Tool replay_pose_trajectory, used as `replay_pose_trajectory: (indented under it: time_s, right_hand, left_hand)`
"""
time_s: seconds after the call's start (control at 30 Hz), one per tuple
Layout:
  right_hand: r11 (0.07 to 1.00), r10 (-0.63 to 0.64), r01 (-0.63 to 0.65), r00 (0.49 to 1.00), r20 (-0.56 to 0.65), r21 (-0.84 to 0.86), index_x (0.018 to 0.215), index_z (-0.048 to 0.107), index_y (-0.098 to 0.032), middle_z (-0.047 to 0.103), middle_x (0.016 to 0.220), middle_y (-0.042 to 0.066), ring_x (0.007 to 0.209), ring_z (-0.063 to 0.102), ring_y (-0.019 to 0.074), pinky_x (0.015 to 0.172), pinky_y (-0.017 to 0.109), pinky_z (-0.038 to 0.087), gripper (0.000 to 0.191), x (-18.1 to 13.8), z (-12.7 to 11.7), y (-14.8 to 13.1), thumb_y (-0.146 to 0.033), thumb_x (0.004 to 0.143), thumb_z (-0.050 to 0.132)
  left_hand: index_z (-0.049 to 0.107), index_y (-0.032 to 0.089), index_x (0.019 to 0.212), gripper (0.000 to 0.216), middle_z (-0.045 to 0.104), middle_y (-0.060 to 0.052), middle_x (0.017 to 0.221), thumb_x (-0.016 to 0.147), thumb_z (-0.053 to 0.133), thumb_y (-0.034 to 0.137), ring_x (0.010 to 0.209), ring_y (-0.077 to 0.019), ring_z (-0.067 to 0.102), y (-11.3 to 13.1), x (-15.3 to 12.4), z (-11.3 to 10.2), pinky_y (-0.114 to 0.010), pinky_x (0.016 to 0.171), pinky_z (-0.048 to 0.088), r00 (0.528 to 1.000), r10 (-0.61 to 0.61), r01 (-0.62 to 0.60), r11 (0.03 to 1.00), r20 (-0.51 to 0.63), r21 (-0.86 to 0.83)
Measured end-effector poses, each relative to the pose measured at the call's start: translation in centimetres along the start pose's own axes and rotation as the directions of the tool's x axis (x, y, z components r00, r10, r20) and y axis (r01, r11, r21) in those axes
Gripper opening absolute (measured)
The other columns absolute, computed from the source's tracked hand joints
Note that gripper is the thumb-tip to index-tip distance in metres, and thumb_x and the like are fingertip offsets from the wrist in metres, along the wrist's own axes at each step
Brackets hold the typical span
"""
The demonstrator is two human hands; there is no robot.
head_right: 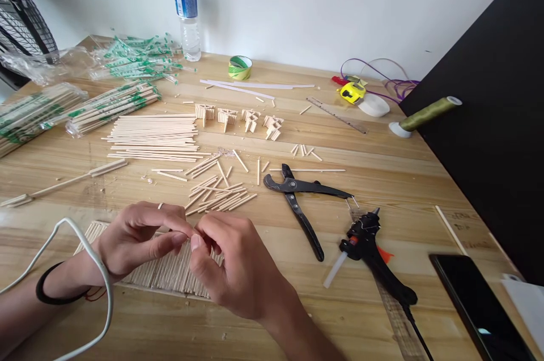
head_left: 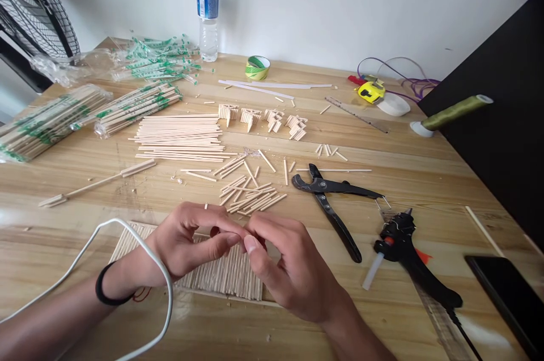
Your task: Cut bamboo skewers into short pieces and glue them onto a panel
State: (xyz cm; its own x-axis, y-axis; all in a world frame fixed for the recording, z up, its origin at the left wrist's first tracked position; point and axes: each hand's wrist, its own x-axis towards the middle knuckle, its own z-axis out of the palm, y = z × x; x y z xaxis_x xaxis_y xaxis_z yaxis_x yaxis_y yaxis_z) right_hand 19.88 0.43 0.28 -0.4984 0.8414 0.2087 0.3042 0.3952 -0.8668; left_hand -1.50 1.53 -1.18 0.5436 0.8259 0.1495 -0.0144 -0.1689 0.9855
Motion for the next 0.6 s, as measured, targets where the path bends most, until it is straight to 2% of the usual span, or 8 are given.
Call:
replay_pose_trajectory:
  time_s: [0.33,0.47,0.6]
  right_hand:
    - [0.999,-0.004,0.003,1.0,0.025,0.036,0.075,0.054,-0.021,0.055,0.067,-0.001,0.062,0.05,0.0136,0.061,0.03,0.038,0.028,-0.06,-0.21,-0.06,-0.025,0.101,0.045]
    - [1.0,0.02,-0.021,1.0,-0.017,-0.004,0.077,0.057,-0.021,0.056,0.067,-0.002,0.062,0.051,0.0133,0.061,0.028,0.041,0.024,-0.01,-0.31,-0.04,-0.022,0.099,0.047]
    - [0.999,0.043,-0.043,0.998,-0.05,-0.003,0.079,0.059,-0.021,0.061,0.071,-0.002,0.064,0.054,0.0125,0.061,0.026,0.044,0.019,0.03,-0.29,0.03,-0.016,0.095,0.05]
  left_hand:
    - [0.084,0.015,0.1,0.017,0.076,-0.007,0.08,0.1,0.073,0.027,0.069,-0.0125,0.062,0.6,0.06,0.14,-0.022,0.067,0.053,0.99,-0.139,0.135,0.973,-0.009,-0.186]
    - [0.081,0.015,0.1,0.015,0.076,-0.007,0.087,0.1,0.073,0.028,0.07,-0.0117,0.06,0.47,-0.15,0.12,-0.022,0.066,0.052,0.985,-0.169,0.157,0.958,-0.031,-0.242]
    - [0.076,0.014,0.09,0.022,0.07,-0.004,0.077,0.1,0.071,0.033,0.069,-0.0123,0.059,0.49,-0.28,-0.05,-0.024,0.067,0.051,0.981,-0.185,0.168,0.958,-0.054,-0.232]
